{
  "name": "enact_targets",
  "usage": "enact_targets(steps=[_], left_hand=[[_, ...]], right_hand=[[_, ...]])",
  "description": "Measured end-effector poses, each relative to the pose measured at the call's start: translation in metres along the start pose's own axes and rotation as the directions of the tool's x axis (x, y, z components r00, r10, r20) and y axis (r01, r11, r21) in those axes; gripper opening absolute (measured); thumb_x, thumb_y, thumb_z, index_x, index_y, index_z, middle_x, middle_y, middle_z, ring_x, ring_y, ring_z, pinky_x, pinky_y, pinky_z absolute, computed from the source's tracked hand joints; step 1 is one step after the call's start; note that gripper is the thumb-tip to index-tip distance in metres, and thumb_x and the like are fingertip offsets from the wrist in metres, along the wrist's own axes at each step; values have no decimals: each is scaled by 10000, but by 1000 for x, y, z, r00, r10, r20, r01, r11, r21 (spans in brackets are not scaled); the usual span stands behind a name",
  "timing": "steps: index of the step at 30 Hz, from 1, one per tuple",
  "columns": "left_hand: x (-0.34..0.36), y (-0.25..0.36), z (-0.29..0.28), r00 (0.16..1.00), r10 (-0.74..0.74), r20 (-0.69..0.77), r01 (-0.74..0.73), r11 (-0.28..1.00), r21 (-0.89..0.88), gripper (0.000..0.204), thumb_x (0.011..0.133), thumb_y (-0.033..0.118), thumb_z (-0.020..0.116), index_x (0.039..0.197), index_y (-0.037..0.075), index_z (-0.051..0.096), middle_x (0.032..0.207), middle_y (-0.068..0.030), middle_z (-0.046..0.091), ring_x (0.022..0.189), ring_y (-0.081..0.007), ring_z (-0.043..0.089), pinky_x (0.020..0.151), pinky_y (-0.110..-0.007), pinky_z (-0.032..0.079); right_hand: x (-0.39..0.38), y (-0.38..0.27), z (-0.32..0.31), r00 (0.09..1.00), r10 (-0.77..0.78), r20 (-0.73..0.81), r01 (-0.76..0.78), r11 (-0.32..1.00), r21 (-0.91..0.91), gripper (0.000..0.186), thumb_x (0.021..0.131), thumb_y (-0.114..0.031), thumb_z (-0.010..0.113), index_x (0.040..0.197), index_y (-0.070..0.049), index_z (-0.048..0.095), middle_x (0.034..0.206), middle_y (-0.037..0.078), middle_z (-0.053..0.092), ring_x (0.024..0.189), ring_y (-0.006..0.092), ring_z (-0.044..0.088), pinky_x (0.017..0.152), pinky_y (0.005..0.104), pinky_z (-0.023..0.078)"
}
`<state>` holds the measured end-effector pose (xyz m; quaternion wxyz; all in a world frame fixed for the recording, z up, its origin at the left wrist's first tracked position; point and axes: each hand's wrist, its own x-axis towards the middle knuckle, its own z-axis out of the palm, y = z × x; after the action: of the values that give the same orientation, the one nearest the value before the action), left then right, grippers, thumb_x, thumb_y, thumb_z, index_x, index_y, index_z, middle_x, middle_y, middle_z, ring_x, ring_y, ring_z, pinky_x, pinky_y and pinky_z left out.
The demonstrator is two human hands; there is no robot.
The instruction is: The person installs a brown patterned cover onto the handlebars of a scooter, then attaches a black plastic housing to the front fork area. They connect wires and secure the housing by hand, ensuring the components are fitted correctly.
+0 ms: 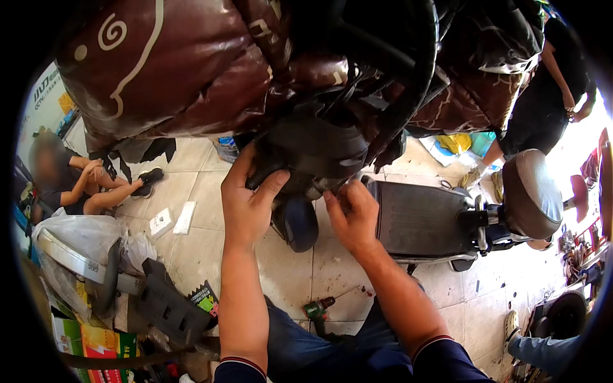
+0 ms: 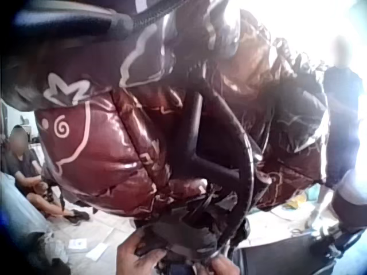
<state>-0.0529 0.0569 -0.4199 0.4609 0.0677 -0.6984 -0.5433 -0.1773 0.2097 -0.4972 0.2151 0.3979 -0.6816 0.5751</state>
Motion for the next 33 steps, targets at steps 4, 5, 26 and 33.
enact_targets(steps=[4,5,26,33], left_hand=[[8,-4,0,1000,27,11,-27,998,56,657,906,192,879,1437,-69,591,1284,-146,732,1167,-211,668,1055,-328,500],[10,-6,-1,999,34,18,-35,996,79,658,906,196,879,1436,-69,593,1288,-144,731,1170,-212,666,1057,-328,498],[15,-11,3,999,37,38,-37,999,8,705,925,329,871,1443,-57,590,1301,-115,698,1178,-199,639,1064,-316,478],[12,-20,1,999,-36,24,40,974,-223,796,912,371,886,1489,-66,557,1332,-116,689,1216,-200,629,1089,-314,463]], right_hand=[[1,-2,3,996,92,0,-91,991,101,198,908,-30,780,850,-8,591,744,105,533,597,232,537,561,349,430],[2,-1,4,993,118,-5,-116,986,117,207,909,-31,780,847,-7,583,742,106,526,594,223,526,560,345,426],[-4,-14,-23,995,83,48,-93,966,243,125,935,28,768,959,18,645,886,50,609,729,98,603,639,254,485],[26,-47,-33,993,67,-100,-29,939,343,148,960,-34,791,1034,31,680,864,70,695,706,100,648,636,262,514]])
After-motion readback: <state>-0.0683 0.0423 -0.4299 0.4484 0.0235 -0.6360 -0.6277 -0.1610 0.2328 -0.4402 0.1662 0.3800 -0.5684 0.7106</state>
